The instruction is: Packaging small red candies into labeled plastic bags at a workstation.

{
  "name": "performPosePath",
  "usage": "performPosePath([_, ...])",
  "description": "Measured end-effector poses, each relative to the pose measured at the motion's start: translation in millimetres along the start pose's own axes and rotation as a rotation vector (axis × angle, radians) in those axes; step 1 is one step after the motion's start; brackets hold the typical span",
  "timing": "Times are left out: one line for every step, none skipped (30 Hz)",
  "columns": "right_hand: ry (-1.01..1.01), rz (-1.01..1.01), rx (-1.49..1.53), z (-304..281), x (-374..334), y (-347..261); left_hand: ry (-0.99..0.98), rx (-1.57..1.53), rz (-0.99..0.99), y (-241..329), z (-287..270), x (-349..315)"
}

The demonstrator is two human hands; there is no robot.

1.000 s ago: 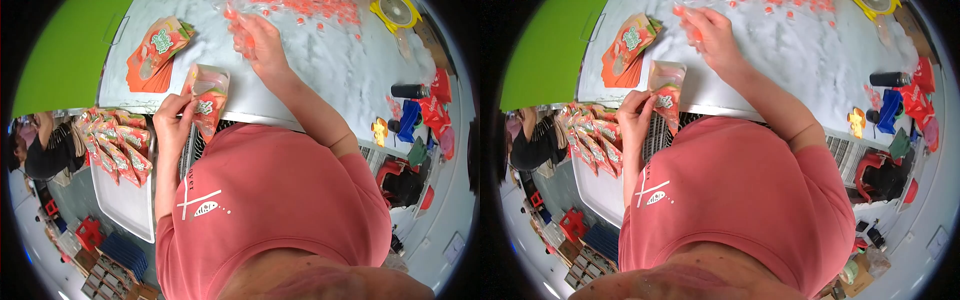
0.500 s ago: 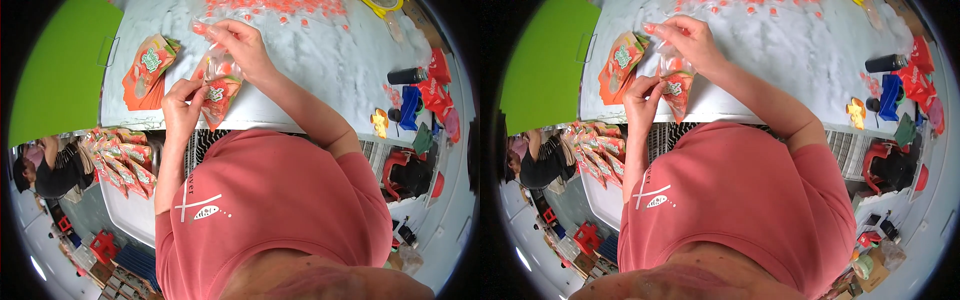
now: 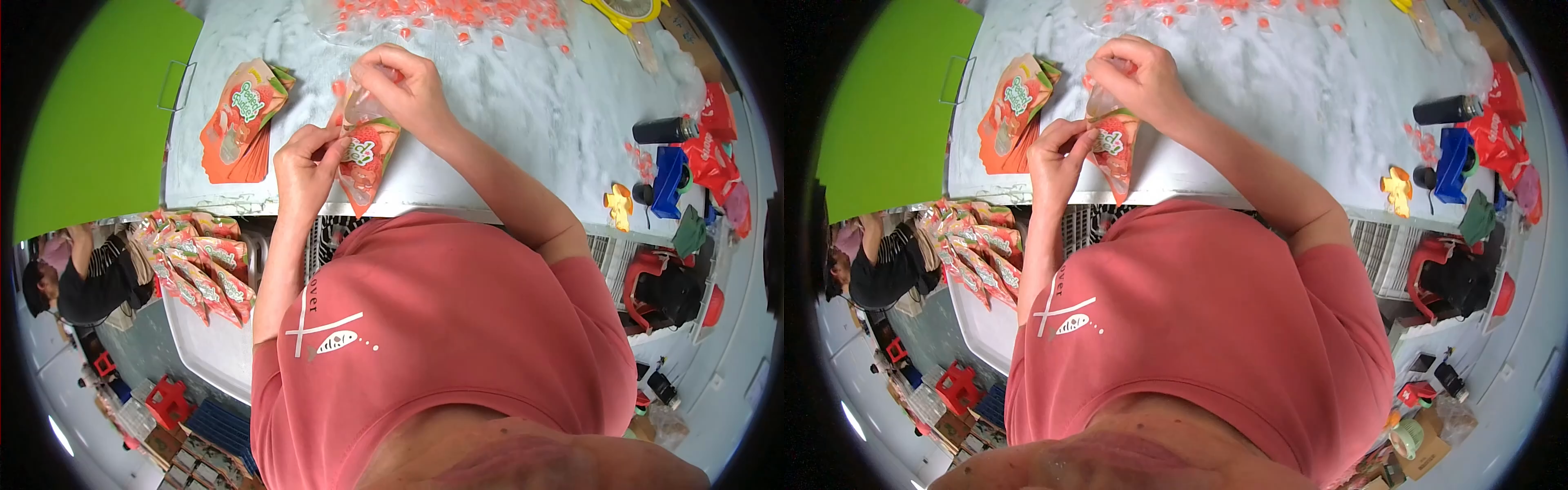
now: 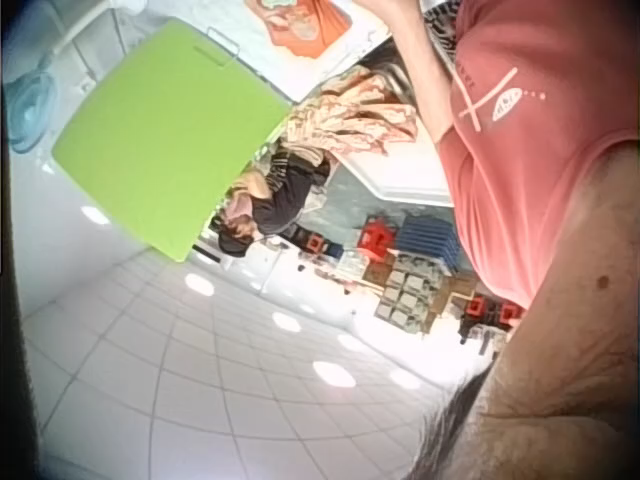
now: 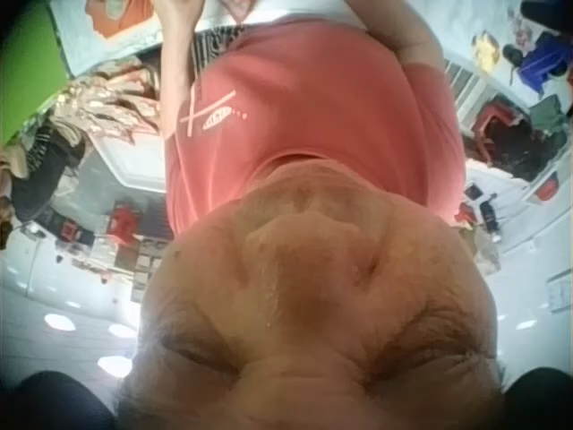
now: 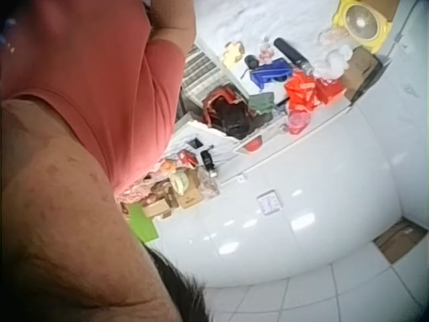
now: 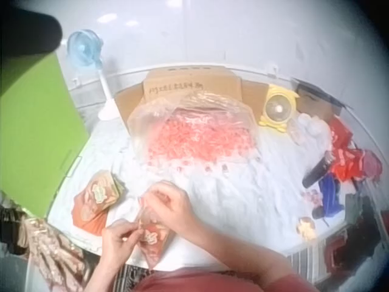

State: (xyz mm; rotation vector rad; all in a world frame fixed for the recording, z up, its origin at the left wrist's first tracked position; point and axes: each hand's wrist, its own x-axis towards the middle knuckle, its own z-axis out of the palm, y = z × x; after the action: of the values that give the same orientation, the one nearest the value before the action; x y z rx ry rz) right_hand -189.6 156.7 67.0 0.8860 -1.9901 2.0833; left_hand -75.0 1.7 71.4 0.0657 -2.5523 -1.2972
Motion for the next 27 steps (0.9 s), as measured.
performPosePath([-0.003,0.000,0.001,-3,-1,5,0.003,0.000,-0.002,-1,1,2])
performPosePath([-0.049,0.030,-0.046,-6,-3,10,0.006,-0.017,-0.004,-2,2,3])
performPosePath([-0.095,0.061,-0.093,-8,-3,14,0.008,-0.035,-0.007,-2,3,4])
performPosePath([-0.097,0.063,-0.095,-10,-4,17,0.007,-0.038,-0.009,-3,4,6])
performPosePath([-0.113,0.061,-0.099,-11,-4,18,0.009,-0.049,-0.003,-4,5,7])
performPosePath([-0.129,0.058,-0.103,-11,-5,19,0.010,-0.059,0.002,-5,5,8])
performPosePath([-0.132,0.063,-0.103,-10,-5,15,0.010,-0.061,-0.003,-6,6,8])
performPosePath([-0.165,0.070,-0.132,-9,-5,8,0.003,-0.038,0.006,-7,5,9])
performPosePath([-0.198,0.078,-0.160,-8,-5,3,-0.003,-0.014,0.015,-7,5,9])
performPosePath([-0.198,0.080,-0.162,-8,-4,1,-0.004,-0.016,0.014,-6,5,10])
performPosePath([-0.198,0.048,-0.179,-6,-3,0,-0.014,-0.021,0.003,-5,4,10])
performPosePath([-0.198,0.017,-0.195,-5,-2,0,-0.022,-0.024,-0.008,-4,4,10])
performPosePath([-0.202,0.018,-0.195,-5,2,-3,-0.019,-0.027,-0.011,-6,4,10])
performPosePath([-0.269,0.071,-0.044,-5,8,-7,-0.022,-0.026,0.002,-7,3,9])
performPosePath([-0.337,0.124,0.109,-4,11,-9,-0.023,-0.024,0.014,-9,2,8])
performPosePath([-0.344,0.126,0.112,-5,14,-7,-0.018,-0.024,0.008,-9,-1,6])
performPosePath([-0.226,0.155,0.272,-7,19,-3,0.005,-0.070,0.022,-9,-6,4])
performPosePath([-0.109,0.185,0.431,-8,24,3,0.031,-0.114,0.034,-10,-12,0])
performPosePath([-0.121,0.188,0.442,-11,28,14,0.057,-0.140,0.058,-13,-21,-5])
performPosePath([-0.076,0.242,0.394,-17,29,31,0.067,-0.145,0.059,-17,-32,-10])
performPosePath([-0.033,0.295,0.346,-18,28,48,0.103,-0.186,0.075,-23,-42,-19])
performPosePath([-0.040,0.295,0.350,-17,22,63,0.141,-0.227,0.092,-29,-52,-28])
performPosePath([-0.177,0.255,0.042,-13,13,79,0.178,-0.249,0.023,-30,-60,-40])
performPosePath([-0.311,0.204,-0.267,-7,5,94,0.218,-0.272,-0.047,-30,-67,-53])
performPosePath([-0.326,0.204,-0.256,6,-4,106,0.245,-0.229,-0.058,-31,-71,-65])
performPosePath([-0.443,0.097,-0.351,24,-11,114,0.254,-0.224,-0.066,-33,-74,-74])
performPosePath([-0.558,-0.014,-0.443,41,-16,122,0.306,-0.199,-0.062,-33,-77,-82])
